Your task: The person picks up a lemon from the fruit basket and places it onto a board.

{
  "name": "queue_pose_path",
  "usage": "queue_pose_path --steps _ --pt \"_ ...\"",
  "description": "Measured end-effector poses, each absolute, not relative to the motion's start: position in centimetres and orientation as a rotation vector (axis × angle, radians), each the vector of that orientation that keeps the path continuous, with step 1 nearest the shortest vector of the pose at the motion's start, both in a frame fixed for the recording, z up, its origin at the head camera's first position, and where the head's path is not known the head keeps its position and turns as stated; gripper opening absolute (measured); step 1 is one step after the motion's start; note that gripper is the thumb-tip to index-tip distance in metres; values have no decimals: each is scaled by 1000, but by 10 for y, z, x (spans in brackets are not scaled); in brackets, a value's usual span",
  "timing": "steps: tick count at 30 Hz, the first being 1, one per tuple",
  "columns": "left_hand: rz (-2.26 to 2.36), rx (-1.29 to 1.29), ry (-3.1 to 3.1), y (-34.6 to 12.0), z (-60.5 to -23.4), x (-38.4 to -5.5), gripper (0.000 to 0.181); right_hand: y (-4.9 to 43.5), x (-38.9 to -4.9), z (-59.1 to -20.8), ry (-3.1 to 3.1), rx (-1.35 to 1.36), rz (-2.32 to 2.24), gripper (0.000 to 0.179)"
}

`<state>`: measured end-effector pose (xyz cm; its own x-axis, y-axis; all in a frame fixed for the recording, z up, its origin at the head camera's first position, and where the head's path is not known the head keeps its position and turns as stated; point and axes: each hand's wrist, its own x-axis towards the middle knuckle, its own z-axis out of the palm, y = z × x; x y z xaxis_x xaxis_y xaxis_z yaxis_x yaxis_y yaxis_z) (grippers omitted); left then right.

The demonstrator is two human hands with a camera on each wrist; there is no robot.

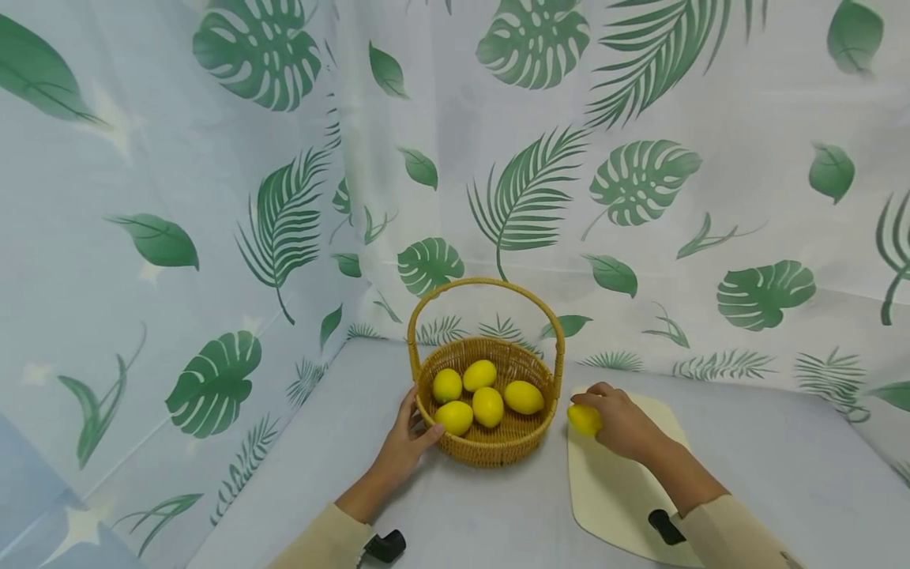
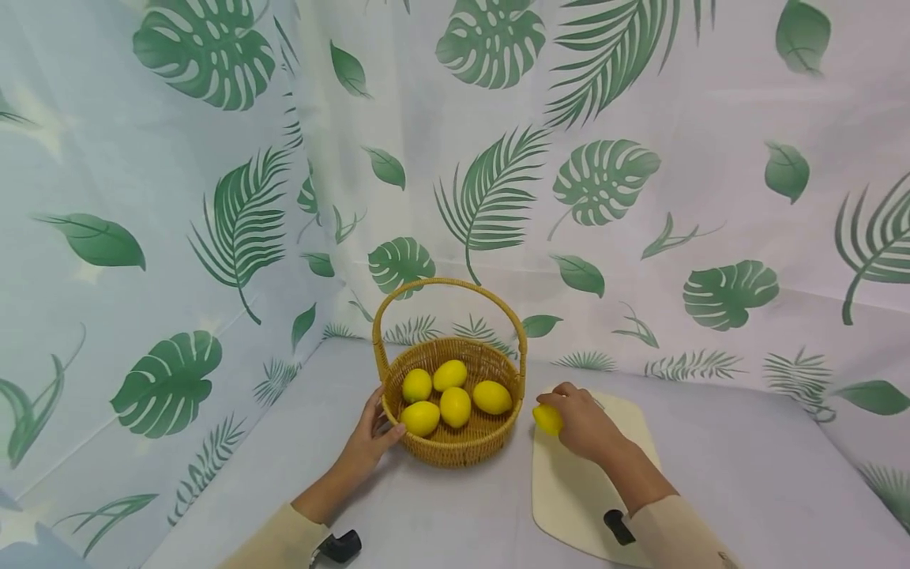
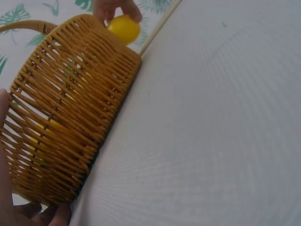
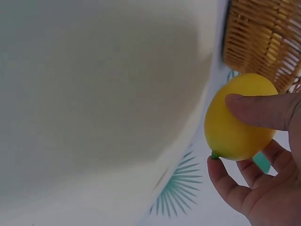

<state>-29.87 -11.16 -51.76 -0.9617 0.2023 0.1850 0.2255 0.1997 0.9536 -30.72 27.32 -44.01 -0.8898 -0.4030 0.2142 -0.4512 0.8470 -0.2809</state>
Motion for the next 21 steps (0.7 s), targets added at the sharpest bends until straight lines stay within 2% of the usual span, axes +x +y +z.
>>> queue_pose_path --steps 12,21 --pt "-1946 -437 -2425 -112 -521 -298 85 276 -326 -449 -2992 662 449 51" --pt "-1951 -475 -2455 -112 -485 -279 90 285 -343 -447 -3038 614 417 53"
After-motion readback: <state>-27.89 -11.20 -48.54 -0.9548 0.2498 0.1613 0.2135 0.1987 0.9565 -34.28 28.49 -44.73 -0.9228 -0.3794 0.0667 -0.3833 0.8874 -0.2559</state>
